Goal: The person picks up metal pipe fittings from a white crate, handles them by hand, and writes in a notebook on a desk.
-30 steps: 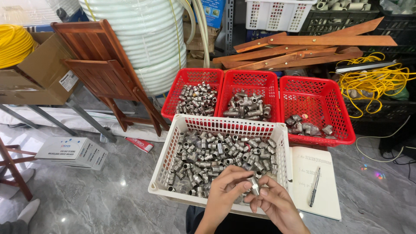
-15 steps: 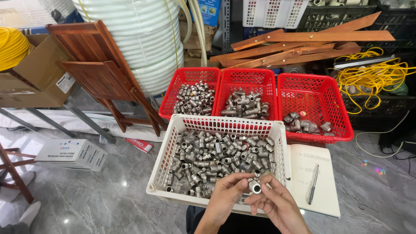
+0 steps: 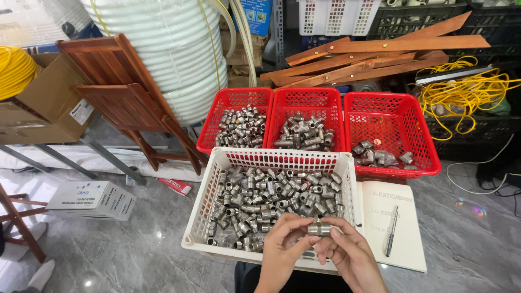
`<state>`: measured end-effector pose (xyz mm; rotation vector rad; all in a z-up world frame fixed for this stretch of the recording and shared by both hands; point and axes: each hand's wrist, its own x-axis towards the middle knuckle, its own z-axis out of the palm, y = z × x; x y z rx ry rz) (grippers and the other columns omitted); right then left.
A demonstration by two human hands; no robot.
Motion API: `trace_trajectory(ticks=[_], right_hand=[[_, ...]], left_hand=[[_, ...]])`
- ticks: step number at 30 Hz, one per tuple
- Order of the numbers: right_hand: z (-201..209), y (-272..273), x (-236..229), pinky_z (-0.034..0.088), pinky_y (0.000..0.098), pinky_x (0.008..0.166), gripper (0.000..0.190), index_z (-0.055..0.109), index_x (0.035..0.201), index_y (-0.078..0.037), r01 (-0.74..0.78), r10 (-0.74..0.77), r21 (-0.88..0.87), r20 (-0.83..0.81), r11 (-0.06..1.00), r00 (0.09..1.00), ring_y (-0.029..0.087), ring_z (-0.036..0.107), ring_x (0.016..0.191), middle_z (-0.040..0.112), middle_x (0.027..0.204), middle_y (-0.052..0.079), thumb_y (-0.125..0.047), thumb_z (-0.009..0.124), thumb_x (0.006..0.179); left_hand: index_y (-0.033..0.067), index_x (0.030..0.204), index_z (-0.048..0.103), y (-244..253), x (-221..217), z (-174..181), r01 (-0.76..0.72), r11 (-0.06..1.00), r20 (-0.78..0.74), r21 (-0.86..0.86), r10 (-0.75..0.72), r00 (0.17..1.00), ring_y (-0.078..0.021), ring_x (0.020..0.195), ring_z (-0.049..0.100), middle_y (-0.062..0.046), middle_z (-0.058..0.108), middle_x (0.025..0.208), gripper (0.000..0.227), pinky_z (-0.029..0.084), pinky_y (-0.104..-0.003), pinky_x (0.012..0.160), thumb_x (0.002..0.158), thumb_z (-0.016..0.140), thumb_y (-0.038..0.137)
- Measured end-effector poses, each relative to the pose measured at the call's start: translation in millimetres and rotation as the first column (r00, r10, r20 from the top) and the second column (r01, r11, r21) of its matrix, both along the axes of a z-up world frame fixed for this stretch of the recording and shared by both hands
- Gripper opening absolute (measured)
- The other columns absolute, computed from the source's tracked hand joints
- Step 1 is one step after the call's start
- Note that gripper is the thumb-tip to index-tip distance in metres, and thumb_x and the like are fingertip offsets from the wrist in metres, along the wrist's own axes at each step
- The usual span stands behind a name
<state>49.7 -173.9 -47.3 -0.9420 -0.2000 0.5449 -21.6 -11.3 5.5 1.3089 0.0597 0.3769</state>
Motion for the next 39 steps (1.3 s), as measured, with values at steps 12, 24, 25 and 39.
trace_trajectory(ticks=[12, 24, 25, 39], right_hand=[[-0.2, 18.7, -0.4, 0.052, 0.0389, 0.067, 0.029, 0.068, 0.113, 0.011, -0.026, 0.049, 0.073, -0.325, 0.997, 0.944, 0.021, 0.062, 0.081, 0.071, 0.104, 0.021, -0.01, 0.051, 0.103], [-48.6, 8.3, 1.7, 0.048, 0.0377, 0.054, 0.015, 0.06, 0.108, 0.001, -0.147, 0.22, 0.199, -0.418, 0.969, 0.881, 0.027, 0.063, 0.067, 0.063, 0.074, 0.023, -0.01, 0.058, 0.098], [-51.3, 7.3, 2.8, 0.048, 0.0377, 0.054, 0.015, 0.06, 0.108, 0.001, -0.148, 0.221, 0.201, -0.417, 0.968, 0.882, 0.027, 0.063, 0.067, 0.063, 0.074, 0.023, -0.01, 0.058, 0.098], [4.5, 9.6, 14.7, 0.048, 0.0378, 0.064, 0.024, 0.074, 0.106, 0.013, 0.071, -0.072, -0.131, -0.005, 0.989, 0.997, 0.03, 0.059, 0.06, 0.065, 0.075, 0.021, -0.006, 0.064, 0.096]], left_hand=[[0.0068, 0.111, 0.076, -11.9, -1.7, 11.4, -0.352, 0.751, 0.354, 0.559, 0.169, 0.92, -0.0206, 0.092, 0.064, -0.009, 0.061, 0.102, 0.021, 0.054, -0.031, 0.076, 0.092, 0.078, 0.015], [0.0068, 0.121, 0.08, 12.1, -2.5, -8.8, -0.011, 0.995, -0.117, 0.096, 0.023, 0.993, -0.0137, 0.088, 0.066, -0.005, 0.066, 0.104, 0.035, 0.057, -0.025, 0.083, 0.086, 0.081, 0.013], [0.0068, 0.121, 0.08, 13.3, -0.9, -15.5, -0.012, 0.995, -0.116, 0.098, 0.023, 0.993, -0.0137, 0.088, 0.066, -0.005, 0.066, 0.104, 0.035, 0.057, -0.025, 0.083, 0.086, 0.081, 0.013], [0.003, 0.112, 0.08, 10.8, 2.8, -36.1, -0.045, 0.998, -0.256, -0.053, 0.03, 0.966, -0.0188, 0.089, 0.071, -0.008, 0.071, 0.1, 0.035, 0.065, -0.031, 0.083, 0.078, 0.089, 0.008]])
